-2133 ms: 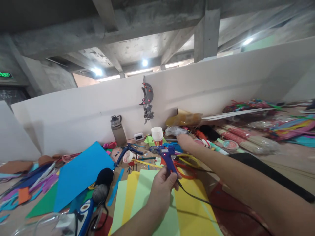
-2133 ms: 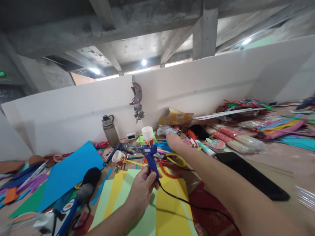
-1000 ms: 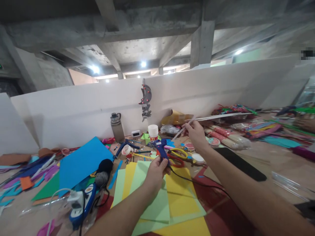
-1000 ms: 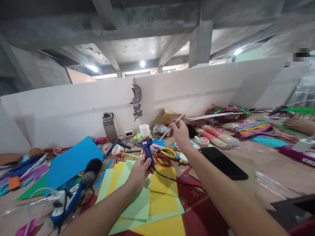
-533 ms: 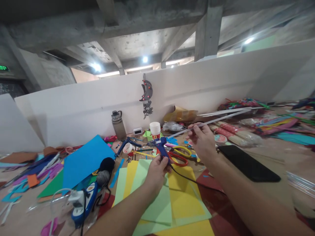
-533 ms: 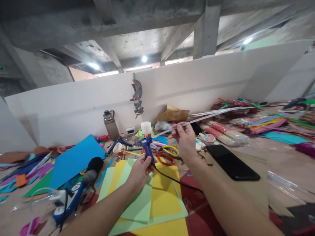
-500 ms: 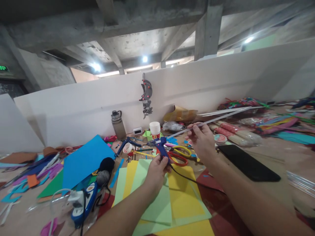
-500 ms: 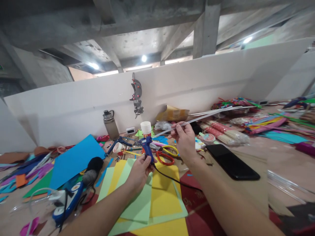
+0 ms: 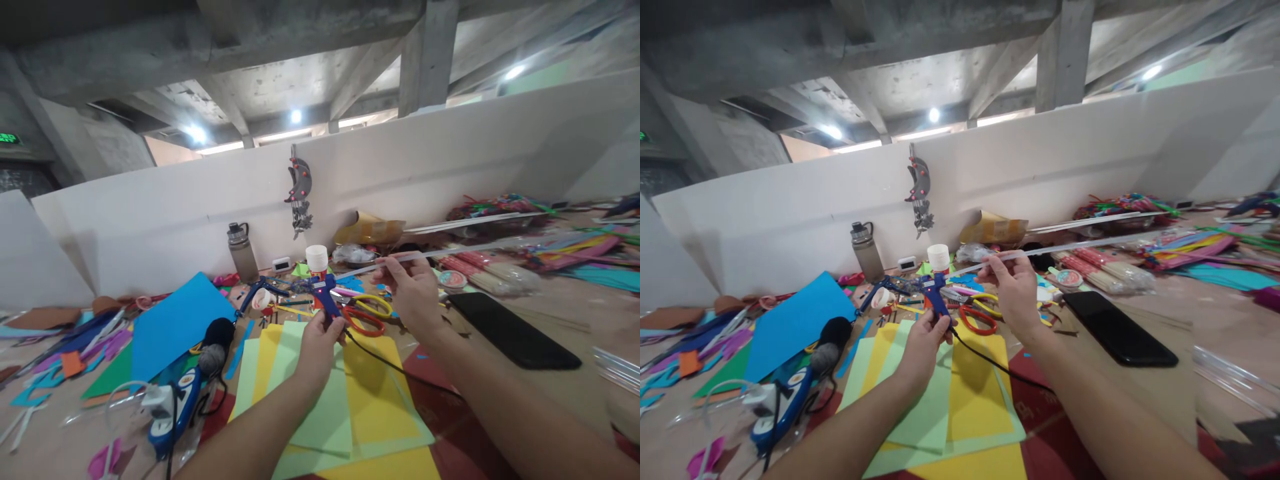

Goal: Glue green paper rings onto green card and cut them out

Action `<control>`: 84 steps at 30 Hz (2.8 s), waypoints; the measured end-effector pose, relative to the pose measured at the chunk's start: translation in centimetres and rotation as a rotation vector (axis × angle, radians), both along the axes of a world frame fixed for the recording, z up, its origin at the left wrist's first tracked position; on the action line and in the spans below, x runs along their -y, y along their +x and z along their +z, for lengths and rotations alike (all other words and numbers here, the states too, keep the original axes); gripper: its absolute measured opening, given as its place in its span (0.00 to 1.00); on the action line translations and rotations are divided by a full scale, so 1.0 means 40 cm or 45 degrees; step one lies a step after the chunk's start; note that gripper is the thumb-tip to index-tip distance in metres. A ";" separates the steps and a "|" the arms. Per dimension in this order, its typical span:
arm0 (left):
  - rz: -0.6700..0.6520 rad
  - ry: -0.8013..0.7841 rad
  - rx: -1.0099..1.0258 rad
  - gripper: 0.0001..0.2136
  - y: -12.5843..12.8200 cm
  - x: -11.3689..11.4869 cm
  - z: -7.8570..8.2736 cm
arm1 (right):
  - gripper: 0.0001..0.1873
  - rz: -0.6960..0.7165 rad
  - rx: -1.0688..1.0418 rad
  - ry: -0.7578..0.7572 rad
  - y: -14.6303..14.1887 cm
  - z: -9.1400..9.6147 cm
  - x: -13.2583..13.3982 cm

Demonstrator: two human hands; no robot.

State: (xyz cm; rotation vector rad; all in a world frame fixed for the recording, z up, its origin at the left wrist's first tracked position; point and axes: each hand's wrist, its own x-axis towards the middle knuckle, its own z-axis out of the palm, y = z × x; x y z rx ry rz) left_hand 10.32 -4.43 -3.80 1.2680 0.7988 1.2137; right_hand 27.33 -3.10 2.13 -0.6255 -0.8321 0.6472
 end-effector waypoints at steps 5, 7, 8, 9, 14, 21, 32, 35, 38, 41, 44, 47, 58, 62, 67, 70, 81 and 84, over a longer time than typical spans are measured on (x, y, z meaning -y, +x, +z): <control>0.078 0.055 -0.122 0.14 -0.002 0.011 0.010 | 0.14 0.025 -0.004 -0.146 -0.017 -0.007 0.001; 0.093 0.050 -0.148 0.14 -0.002 0.014 0.012 | 0.15 0.055 -0.013 -0.191 -0.024 -0.010 0.001; 0.095 0.047 -0.150 0.14 -0.002 0.014 0.012 | 0.15 0.075 -0.012 -0.204 -0.028 -0.013 0.000; 0.094 0.045 -0.141 0.14 -0.001 0.014 0.011 | 0.15 0.099 -0.013 -0.211 -0.031 -0.017 -0.001; 0.019 0.039 0.026 0.15 0.004 0.015 0.016 | 0.16 0.276 0.039 -0.261 -0.050 -0.036 -0.012; -0.025 0.063 0.013 0.14 0.011 0.016 0.011 | 0.12 0.552 0.702 -0.458 -0.099 -0.042 0.012; -0.056 0.514 -0.767 0.11 -0.065 0.029 0.086 | 0.11 0.400 0.770 -0.579 -0.081 -0.038 0.030; -0.038 0.603 -0.873 0.10 -0.111 0.057 0.105 | 0.10 0.424 0.692 -0.596 -0.065 -0.042 0.035; -0.205 0.663 -1.064 0.17 -0.145 0.079 0.091 | 0.09 0.376 0.658 -0.607 -0.056 -0.056 0.028; -0.285 0.687 -1.299 0.29 -0.153 0.072 0.053 | 0.09 0.342 0.659 -0.616 -0.049 -0.074 0.011; -0.386 0.717 -1.448 0.35 -0.139 0.049 0.011 | 0.10 0.306 0.639 -0.610 -0.041 -0.088 0.000; -0.394 0.753 -1.535 0.37 -0.123 0.036 -0.014 | 0.12 0.291 0.635 -0.634 -0.036 -0.097 0.000; -0.294 0.679 -1.633 0.39 -0.084 -0.009 -0.025 | 0.10 0.248 0.721 -0.680 -0.025 -0.111 -0.006; -0.297 0.677 -1.684 0.42 -0.074 -0.010 -0.041 | 0.10 0.217 0.770 -0.683 -0.019 -0.115 -0.006; -0.260 0.619 -1.599 0.40 -0.074 -0.013 -0.042 | 0.09 0.212 0.824 -0.707 -0.019 -0.112 -0.008; -0.189 0.571 -1.298 0.32 -0.093 -0.025 -0.021 | 0.08 0.197 0.824 -0.719 -0.019 -0.109 -0.009; -0.568 0.814 -1.460 0.31 -0.189 0.104 0.069 | 0.07 0.176 0.849 -0.733 -0.016 -0.107 -0.002; -0.622 0.818 -1.497 0.30 -0.192 0.119 0.063 | 0.09 0.173 0.862 -0.743 -0.016 -0.107 -0.001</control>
